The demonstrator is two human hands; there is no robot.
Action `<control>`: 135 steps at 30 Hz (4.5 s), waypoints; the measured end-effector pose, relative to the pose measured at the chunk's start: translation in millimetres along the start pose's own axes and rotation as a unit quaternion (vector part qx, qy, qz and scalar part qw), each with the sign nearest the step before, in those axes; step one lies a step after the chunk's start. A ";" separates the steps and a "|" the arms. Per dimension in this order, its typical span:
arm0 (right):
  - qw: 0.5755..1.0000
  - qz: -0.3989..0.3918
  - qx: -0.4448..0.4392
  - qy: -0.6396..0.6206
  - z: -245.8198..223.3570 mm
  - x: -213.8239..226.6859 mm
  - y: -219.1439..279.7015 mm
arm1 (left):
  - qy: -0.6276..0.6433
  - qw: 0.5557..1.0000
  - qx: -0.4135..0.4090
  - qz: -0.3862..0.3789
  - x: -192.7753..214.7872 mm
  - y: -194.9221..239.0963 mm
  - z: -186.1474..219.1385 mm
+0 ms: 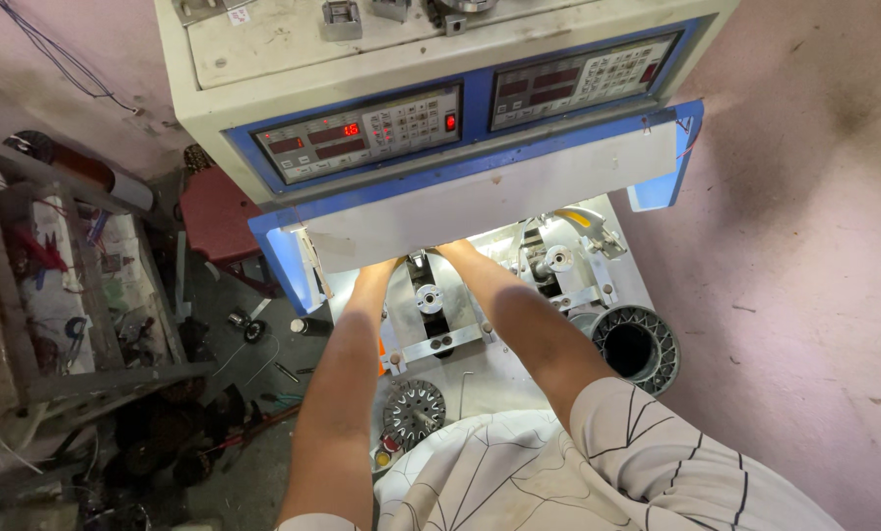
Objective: The person assembles metal motor components, including a stator and housing, by hand and using a hex key. They place parts onto a machine table, align them, and tighten screws to secure the assembly.
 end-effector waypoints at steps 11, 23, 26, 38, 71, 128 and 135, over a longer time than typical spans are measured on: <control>1.000 -0.003 0.007 0.003 -4.6 3.0 -6.8 | 0.009 1.000 0.002 0.004 4.4 -3.8 4.1; 1.000 0.002 0.010 -0.001 -15.4 3.8 -9.8 | 0.004 1.000 -0.007 -0.006 8.1 -4.1 11.0; 1.000 0.005 0.012 0.002 -16.8 6.0 -10.9 | 0.004 1.000 -0.014 -0.004 9.2 -5.5 14.1; 0.999 -0.030 0.019 0.018 -2.2 1.9 -2.9 | 0.004 1.000 0.011 0.015 5.8 -3.3 -0.6; 0.999 -0.026 0.012 0.021 -7.0 7.9 -2.6 | 0.011 1.000 -0.006 0.014 8.1 -1.9 9.3; 0.999 0.011 -0.014 0.051 10.4 34.8 -24.3 | 0.018 0.999 -0.031 -0.009 37.7 -36.2 -4.5; 0.998 -0.019 -0.026 0.046 3.5 15.9 3.6 | 0.006 1.000 -0.008 -0.010 44.2 -23.4 -23.5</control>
Point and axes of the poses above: each hand's wrist, its own y-axis away from the middle knuckle, its own x-axis out of the back of the hand, z = x × y, the point moved 1 cm from there along -y, towards the middle knuckle, and after that the axes turned 11 degrees about z, right-handed, at the moved point
